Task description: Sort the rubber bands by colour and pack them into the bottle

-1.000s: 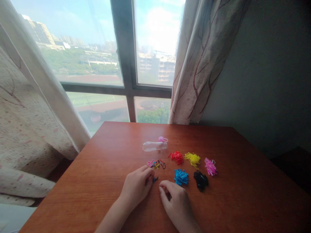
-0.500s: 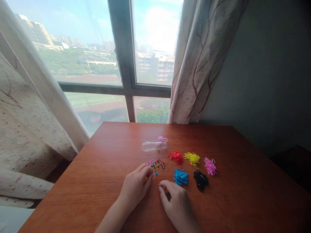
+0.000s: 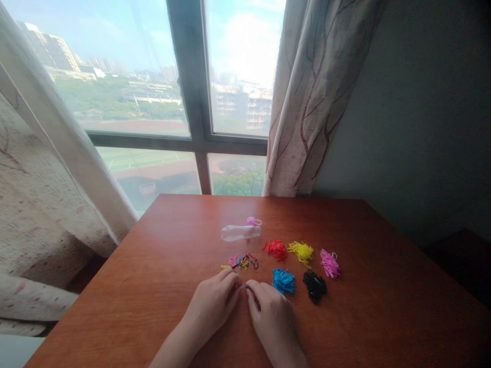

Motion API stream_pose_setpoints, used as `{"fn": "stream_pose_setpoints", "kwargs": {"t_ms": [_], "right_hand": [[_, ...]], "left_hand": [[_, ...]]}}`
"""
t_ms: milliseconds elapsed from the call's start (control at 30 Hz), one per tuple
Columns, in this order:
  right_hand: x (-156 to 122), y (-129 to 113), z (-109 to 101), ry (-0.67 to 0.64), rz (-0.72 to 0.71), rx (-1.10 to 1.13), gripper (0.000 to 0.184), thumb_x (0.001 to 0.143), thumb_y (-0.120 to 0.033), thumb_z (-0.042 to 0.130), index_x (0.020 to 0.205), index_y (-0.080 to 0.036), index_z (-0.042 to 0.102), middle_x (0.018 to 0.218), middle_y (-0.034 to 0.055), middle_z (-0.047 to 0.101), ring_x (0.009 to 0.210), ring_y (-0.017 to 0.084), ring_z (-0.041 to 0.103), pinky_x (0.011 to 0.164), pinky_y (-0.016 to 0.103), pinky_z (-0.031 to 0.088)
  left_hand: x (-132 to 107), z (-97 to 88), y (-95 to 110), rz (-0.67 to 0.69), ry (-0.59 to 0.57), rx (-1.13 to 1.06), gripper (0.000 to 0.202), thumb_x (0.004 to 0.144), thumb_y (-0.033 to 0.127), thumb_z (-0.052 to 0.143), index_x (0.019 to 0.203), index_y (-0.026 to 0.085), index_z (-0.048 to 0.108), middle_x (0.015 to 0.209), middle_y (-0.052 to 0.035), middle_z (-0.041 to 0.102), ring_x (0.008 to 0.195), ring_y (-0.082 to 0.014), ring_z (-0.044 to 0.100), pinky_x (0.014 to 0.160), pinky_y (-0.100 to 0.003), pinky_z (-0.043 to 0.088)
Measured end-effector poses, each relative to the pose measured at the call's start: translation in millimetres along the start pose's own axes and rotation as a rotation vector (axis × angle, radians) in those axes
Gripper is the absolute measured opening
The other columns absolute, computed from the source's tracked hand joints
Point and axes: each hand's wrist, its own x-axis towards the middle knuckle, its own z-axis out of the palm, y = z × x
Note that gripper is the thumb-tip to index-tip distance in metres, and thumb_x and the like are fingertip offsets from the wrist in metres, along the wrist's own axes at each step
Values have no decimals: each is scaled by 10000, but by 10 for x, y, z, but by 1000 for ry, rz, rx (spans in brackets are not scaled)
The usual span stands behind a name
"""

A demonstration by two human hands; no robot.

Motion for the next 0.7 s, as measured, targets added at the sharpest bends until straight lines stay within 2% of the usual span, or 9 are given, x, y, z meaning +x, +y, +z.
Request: {"fn": "stream_pose_setpoints", "kwargs": {"t_ms": [200,400,567,700], "right_hand": [[-18,20,23,25,16,10,218,959,-159,465,879,-237,653,731,11,684,674,170,666,613,240,430],[-12,14,4,7,19,70,204,961,-191,460,1006,-237,654,758,20,696,712,179,677,634,244,445],[-91,54,-22,8,27,142,221,935,-167,445,971,-238,652,798,22,707,716,178,678,658,243,449],[-198,101,-2,-28,-32,137,227,902,-133,439,919,-241,639,782,18,702,708,177,672,632,239,423]], "left_hand": [[-30,-89,-60,-12,57,-45,139,872,155,473,865,224,594,890,-14,667,719,-145,628,648,-230,460],[14,-109,-78,-53,121,-128,134,912,213,479,865,217,604,808,-8,633,688,-136,590,643,-224,451],[105,-99,50,-46,113,-170,114,892,200,517,832,211,612,794,-10,635,693,-142,580,634,-228,441],[253,-82,226,-12,92,-193,103,885,201,535,834,213,623,802,-11,647,703,-144,584,618,-229,425]]}}
